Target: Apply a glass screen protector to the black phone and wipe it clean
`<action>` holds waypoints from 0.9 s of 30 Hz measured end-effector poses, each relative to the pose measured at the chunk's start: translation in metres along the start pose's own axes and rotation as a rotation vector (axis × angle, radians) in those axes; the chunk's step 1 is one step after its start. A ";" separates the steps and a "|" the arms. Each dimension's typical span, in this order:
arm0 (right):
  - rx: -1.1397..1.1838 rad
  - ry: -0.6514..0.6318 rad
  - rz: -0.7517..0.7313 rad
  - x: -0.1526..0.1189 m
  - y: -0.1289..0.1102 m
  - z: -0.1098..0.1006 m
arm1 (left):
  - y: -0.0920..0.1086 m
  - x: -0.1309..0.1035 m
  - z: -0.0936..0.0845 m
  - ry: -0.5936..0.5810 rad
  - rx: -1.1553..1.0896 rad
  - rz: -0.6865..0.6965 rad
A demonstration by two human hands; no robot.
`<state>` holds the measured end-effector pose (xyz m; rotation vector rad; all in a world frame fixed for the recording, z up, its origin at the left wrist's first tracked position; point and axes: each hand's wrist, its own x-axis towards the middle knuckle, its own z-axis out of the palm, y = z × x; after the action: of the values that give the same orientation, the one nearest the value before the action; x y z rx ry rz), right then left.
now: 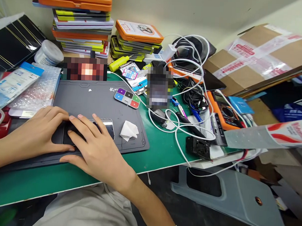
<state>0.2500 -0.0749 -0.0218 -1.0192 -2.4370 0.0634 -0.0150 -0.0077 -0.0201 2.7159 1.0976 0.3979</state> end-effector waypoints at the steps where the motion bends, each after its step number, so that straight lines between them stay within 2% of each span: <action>1: 0.004 -0.001 0.002 0.000 0.000 0.001 | 0.000 0.000 0.000 -0.005 -0.002 -0.001; 6: 0.017 -0.009 0.049 -0.004 0.004 0.002 | -0.001 0.001 -0.003 -0.053 -0.048 -0.045; 15: 0.024 -0.014 0.103 -0.019 0.018 -0.011 | 0.000 0.002 -0.004 -0.070 -0.065 -0.082; 27: 0.004 0.029 0.229 -0.054 0.035 -0.019 | 0.001 0.003 -0.004 -0.074 -0.055 -0.074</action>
<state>0.3139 -0.0890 -0.0362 -1.2846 -2.2835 0.1295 -0.0134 -0.0062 -0.0150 2.6110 1.1464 0.3085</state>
